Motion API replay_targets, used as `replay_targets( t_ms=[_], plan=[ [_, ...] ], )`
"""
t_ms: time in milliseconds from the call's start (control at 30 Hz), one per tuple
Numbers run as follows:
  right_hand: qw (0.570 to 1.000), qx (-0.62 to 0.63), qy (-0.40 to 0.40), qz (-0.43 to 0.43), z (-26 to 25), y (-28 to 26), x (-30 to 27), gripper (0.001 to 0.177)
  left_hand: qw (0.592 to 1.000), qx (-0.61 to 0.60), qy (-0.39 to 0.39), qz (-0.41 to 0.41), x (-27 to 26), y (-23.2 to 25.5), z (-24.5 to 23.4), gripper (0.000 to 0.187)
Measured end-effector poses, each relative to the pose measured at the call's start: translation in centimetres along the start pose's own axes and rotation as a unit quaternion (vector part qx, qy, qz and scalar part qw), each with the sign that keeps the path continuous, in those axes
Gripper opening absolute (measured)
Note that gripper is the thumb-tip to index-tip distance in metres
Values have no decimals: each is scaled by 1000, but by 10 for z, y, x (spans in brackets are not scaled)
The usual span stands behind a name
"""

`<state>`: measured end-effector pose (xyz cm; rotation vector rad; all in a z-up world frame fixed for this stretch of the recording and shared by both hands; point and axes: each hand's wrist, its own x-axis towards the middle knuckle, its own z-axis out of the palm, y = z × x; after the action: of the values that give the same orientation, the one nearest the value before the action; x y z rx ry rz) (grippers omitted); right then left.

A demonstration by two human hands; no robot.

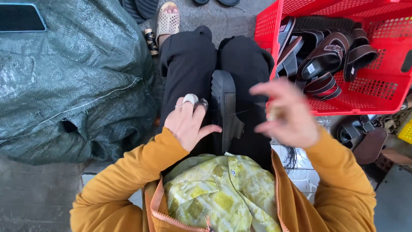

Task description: The person is hand-sewing the sole of a black sandal using a needle and thread.

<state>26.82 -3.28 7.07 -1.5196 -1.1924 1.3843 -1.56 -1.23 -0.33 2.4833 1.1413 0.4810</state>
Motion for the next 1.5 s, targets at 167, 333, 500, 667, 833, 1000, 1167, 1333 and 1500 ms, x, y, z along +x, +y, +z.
replay_targets(
  t_ms=[167, 333, 500, 667, 833, 1000, 1167, 1333, 1500],
  plan=[
    [915, -315, -157, -197, 23, 26, -6, 26, 846, -523, -94, -41, 38, -4, -30, 22],
    [930, -265, -138, -215, 33, 17, 12, 16, 775, -618, -98, -87, 119, -33, -60, 41],
    [909, -286, -147, -264, 34, 29, 21, 16, 611, -742, -41, -273, 152, -93, -23, 51],
    [800, -499, -120, -311, 23, 16, 9, 38, 966, 251, -62, 7, 104, -107, -60, 27],
    [788, -522, -109, -309, 29, 11, 9, 36, 966, -255, 33, 43, 54, -26, -24, 49],
    [768, -554, -101, -304, 32, 4, 8, 38, 967, -225, 108, 49, 35, -14, 8, 54],
    [719, -606, -67, -333, 42, 10, 7, 35, 951, -273, 136, 47, 51, -10, -3, 48],
    [786, -518, -60, -332, 55, 47, 19, 20, 946, -264, 179, 50, 46, -17, 9, 49],
    [837, -456, -88, -290, 46, 30, 17, 21, 955, -253, 155, 3, 16, -3, 1, 32]
  ],
)
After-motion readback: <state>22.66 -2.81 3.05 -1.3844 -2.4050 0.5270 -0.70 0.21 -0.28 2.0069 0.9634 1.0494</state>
